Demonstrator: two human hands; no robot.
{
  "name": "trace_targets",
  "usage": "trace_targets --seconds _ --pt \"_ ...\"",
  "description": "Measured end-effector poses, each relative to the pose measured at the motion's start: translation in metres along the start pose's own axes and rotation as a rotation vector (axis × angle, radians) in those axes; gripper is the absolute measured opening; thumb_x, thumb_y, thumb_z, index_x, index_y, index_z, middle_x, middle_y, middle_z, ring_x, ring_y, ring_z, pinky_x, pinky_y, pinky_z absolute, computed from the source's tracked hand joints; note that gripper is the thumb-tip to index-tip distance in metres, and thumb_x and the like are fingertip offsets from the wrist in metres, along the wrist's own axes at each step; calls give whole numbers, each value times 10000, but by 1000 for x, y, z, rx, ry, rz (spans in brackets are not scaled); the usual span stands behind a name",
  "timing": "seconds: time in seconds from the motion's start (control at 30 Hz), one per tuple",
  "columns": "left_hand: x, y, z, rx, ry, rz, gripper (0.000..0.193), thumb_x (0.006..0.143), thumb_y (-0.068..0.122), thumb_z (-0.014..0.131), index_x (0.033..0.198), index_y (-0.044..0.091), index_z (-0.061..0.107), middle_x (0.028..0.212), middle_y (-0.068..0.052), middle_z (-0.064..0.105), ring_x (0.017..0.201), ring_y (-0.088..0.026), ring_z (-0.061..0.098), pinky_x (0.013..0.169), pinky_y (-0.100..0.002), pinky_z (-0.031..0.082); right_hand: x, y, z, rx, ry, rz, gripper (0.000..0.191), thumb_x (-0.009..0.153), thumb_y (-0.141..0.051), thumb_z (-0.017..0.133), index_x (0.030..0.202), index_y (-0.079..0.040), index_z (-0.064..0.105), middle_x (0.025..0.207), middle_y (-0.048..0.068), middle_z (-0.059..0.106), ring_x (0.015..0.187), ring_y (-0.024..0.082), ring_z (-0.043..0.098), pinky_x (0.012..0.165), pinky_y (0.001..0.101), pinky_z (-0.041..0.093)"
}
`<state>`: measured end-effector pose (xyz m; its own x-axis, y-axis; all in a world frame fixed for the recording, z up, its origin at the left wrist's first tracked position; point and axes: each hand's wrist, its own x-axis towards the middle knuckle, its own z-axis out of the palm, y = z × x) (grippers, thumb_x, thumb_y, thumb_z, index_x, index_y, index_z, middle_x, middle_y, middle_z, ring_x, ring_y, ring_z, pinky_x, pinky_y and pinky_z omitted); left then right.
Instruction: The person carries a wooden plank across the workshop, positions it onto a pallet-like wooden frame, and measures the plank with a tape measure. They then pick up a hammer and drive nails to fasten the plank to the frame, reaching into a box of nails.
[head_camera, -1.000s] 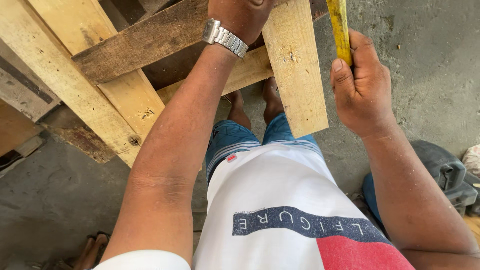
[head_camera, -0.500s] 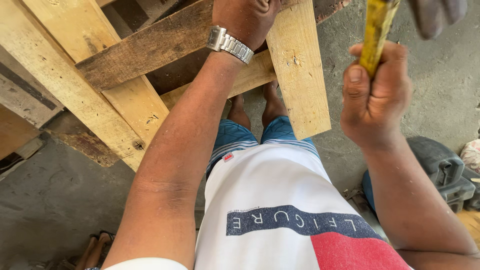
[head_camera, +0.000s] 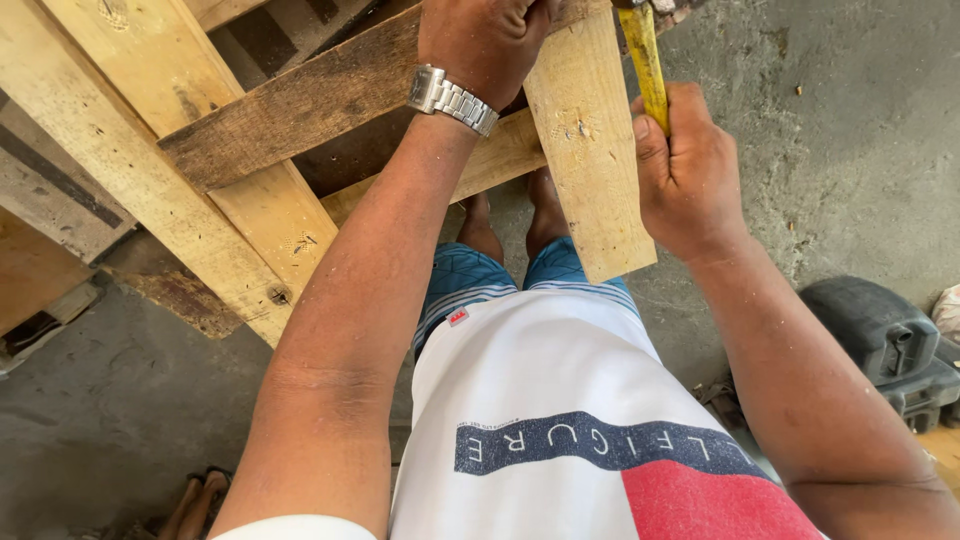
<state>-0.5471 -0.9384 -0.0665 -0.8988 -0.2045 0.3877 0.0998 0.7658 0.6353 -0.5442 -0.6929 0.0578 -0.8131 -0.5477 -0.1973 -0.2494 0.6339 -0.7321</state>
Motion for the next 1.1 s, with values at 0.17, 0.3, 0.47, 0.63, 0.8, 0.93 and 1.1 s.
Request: trace_targets --seconds 0.17,0.3,0.47,0.63,0.8,0.93,1.1 --pt "2 -3 -1 -76 -26 -192 370 929 242 738 598 121 627 436 -7 536 357 -153 515 389 -321 404 -4 3 -4 24 61 33 211 1220 -242 518 1200 -34 548 786 97 589 739 205 586 683 364 490" --pt "-3 -19 10 -216 147 -230 433 969 206 679 573 87 549 451 -14 507 393 -159 503 440 -328 391 3 5 -1 -7 13 107 211 1170 -240 517 1214 -37 555 790 73 591 658 175 584 599 365 460" --pt "-8 -38 21 -294 288 -279 417 998 165 596 598 79 510 473 -20 444 412 -169 433 440 -353 324 -3 -23 -27 174 6 35 210 1202 -255 471 1230 -52 518 726 0 491 552 109 445 479 266 380" --pt "5 -27 9 -213 357 -243 197 965 145 587 781 83 556 636 -59 528 602 -203 526 588 -385 449 -16 -46 -31 553 316 -247 221 1200 -320 502 1256 -108 469 888 17 477 570 87 435 513 245 425" --pt "19 -1 -22 -381 296 -252 80 923 79 559 1002 84 570 893 -101 598 819 -285 618 764 -429 527 22 -32 -9 -398 -48 -77 219 1210 -282 485 1101 -96 525 898 79 605 665 210 595 632 323 442" --pt "27 4 -32 -358 300 -225 100 899 46 540 988 91 535 883 -95 573 839 -302 602 786 -439 511 1 -47 -43 157 66 5 235 1177 -315 493 1175 -81 519 871 20 540 624 103 475 542 319 411" --pt "29 3 -31 -346 248 -279 87 899 54 545 968 105 533 862 -78 565 811 -272 598 771 -425 518 13 -39 -24 5 349 -351 287 1148 -336 511 1097 -54 510 801 31 528 626 125 463 564 376 429"
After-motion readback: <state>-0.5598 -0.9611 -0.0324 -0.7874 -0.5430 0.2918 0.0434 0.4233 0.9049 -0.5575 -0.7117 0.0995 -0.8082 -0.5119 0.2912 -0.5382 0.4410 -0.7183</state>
